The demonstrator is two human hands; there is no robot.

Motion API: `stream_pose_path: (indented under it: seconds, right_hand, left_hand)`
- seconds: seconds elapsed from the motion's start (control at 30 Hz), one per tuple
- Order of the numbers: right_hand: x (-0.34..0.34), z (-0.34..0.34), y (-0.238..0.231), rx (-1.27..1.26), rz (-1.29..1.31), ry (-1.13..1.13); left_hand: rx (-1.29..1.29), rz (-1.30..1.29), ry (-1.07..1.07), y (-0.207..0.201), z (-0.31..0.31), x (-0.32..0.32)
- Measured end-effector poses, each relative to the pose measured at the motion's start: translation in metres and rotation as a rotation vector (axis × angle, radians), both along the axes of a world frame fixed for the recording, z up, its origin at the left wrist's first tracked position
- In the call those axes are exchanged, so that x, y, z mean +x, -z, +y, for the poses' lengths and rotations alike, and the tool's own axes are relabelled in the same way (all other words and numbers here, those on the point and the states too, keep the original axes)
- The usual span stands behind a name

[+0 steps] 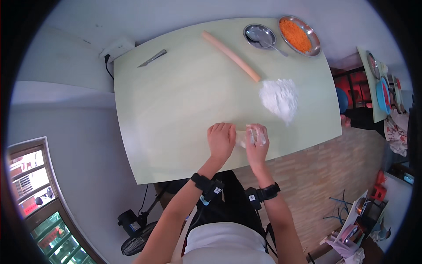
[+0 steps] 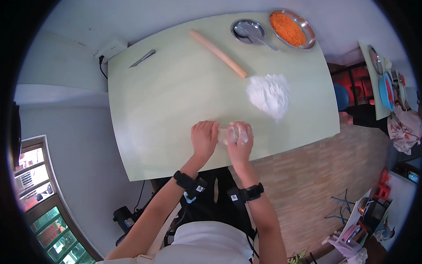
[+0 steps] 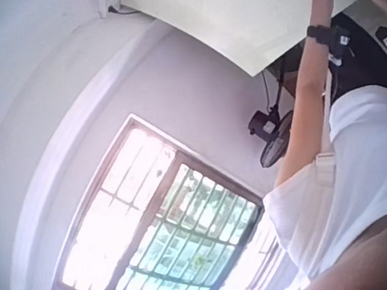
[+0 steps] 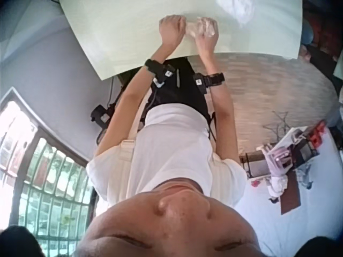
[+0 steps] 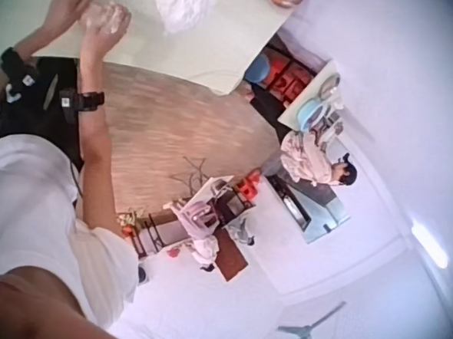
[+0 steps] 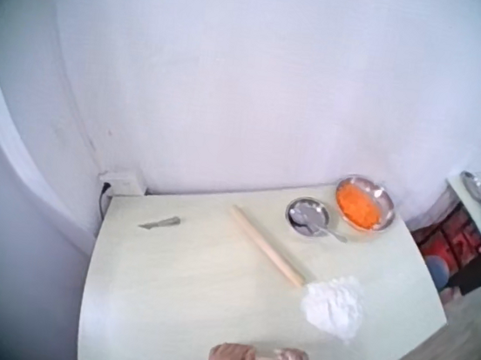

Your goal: The person kneads dough by hand in a metal bowl, carries it to a table, and sprinkles flour from a container onto the surface. They then continue kneading the dough on the floured table and divide it into smaller pieces.

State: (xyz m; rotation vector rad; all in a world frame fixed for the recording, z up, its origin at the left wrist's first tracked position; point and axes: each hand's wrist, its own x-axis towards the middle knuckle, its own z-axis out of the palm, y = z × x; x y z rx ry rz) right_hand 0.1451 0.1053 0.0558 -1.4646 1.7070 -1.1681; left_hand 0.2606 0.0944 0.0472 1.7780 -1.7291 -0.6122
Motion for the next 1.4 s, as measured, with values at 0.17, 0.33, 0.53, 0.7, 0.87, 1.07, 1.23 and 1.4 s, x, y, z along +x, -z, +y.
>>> stream_pose_path:
  seconds: [0.17,0.33,0.53,0.7,0.87,1.07,1.23,1.4]
  right_hand:
    - [0.032,0.015,0.012,-0.015,0.592,0.046]
    - [0.032,0.0,0.026,-0.107,0.518,0.002]
    - [0.015,-0.046,0.036,-0.149,0.542,-0.145]
    - [0.019,-0.074,0.033,-0.132,0.496,-0.196]
    - [0.021,-0.083,0.035,-0.123,0.509,-0.17]
    - [0.01,-0.064,0.018,-0.162,0.554,-0.274]
    - [-0.008,-0.004,0.001,-0.302,0.462,-0.26]
    - [0.004,0.009,0.002,-0.139,0.248,0.034]
  left_hand:
    - [-0.184,0.14,-0.09,0.02,0.023,-0.005]
    - [-0.227,0.145,-0.151,0.04,0.015,-0.003]
    - [-0.115,-0.03,-0.067,0.036,-0.02,0.0]
    - [-0.148,0.003,-0.122,0.034,-0.044,-0.001]
    - [-0.045,-0.045,-0.111,0.039,-0.055,0.003]
    - [0.205,-0.019,-0.042,0.019,-0.048,0.009]
    - [-0.038,-0.106,-0.009,-0.011,-0.005,-0.002]
    - [-0.146,-0.103,0.015,0.002,0.033,-0.008]
